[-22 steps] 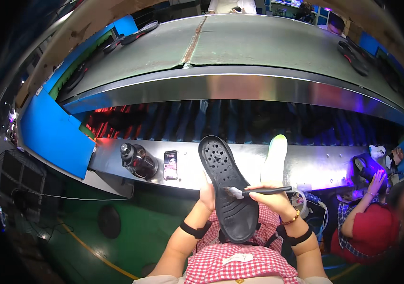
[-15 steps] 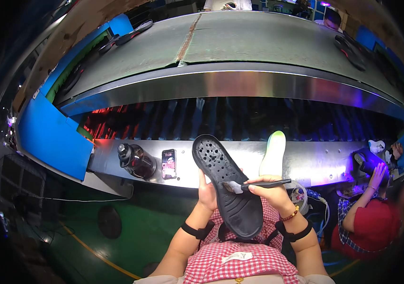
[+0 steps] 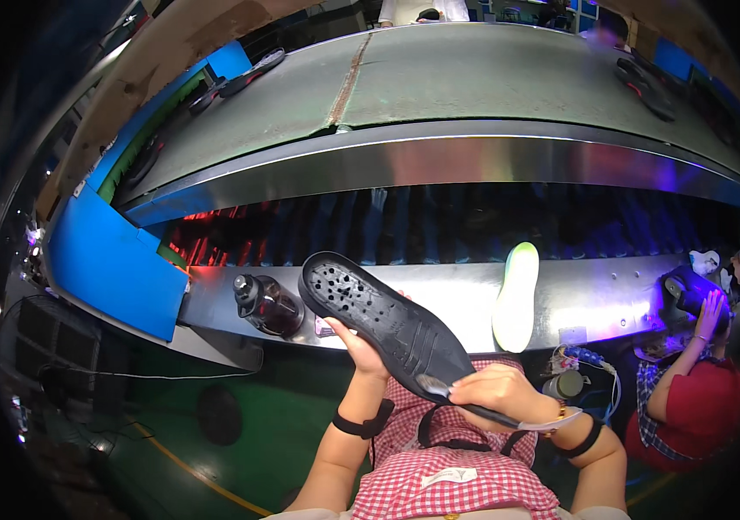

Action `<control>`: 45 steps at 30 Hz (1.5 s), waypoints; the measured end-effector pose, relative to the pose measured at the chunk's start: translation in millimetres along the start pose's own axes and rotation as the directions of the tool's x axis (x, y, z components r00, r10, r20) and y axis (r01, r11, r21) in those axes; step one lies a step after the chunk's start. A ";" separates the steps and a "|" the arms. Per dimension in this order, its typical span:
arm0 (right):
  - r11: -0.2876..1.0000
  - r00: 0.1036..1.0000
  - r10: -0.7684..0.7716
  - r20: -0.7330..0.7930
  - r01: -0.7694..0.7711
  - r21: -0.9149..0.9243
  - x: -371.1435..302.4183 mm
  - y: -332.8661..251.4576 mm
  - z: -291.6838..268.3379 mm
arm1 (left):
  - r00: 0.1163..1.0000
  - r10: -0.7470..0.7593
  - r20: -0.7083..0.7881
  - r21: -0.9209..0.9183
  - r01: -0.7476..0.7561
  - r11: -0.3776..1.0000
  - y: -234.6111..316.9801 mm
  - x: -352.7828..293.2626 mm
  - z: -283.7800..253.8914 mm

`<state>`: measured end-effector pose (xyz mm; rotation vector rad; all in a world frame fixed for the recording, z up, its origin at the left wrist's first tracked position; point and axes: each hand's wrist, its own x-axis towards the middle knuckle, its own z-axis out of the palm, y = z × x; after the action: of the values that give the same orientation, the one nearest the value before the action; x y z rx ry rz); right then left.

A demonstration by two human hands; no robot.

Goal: Applying glue to the undersides of shoe soles using a brush at a factory workstation.

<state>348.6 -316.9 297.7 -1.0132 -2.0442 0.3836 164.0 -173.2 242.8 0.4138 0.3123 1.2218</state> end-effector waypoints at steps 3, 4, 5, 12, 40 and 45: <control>0.956 0.992 0.049 0.118 -0.081 0.282 8.3 4.6 -22.0 | 0.986 0.011 0.165 -0.063 -0.001 0.998 0.2 -2.2 3.7; 0.919 0.992 0.105 0.073 -0.125 0.375 15.9 6.0 -23.7 | 0.979 0.005 0.205 -0.119 0.020 0.993 -3.6 -4.4 6.6; 0.914 0.989 0.149 -0.013 -0.133 0.383 24.7 6.7 -23.6 | 0.968 0.000 0.251 -0.174 0.045 0.984 -7.7 -6.7 10.0; 0.921 0.999 -0.032 0.009 0.026 0.388 42.7 -8.0 -12.7 | 0.962 0.027 0.272 -0.136 0.011 0.991 -3.2 -10.5 28.2; 0.830 0.995 -0.051 0.084 -0.005 0.558 12.5 0.3 -40.8 | 0.780 0.335 0.529 -0.206 -0.264 0.942 37.1 -6.2 74.5; 0.858 0.971 0.238 0.004 -0.212 0.467 6.4 3.6 -37.5 | 0.818 0.288 0.497 -0.110 -0.269 0.957 39.2 -5.1 77.6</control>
<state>377.2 -312.6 322.6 -0.9449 -1.6670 0.9137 164.2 -177.7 329.8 0.7543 -0.2384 1.3485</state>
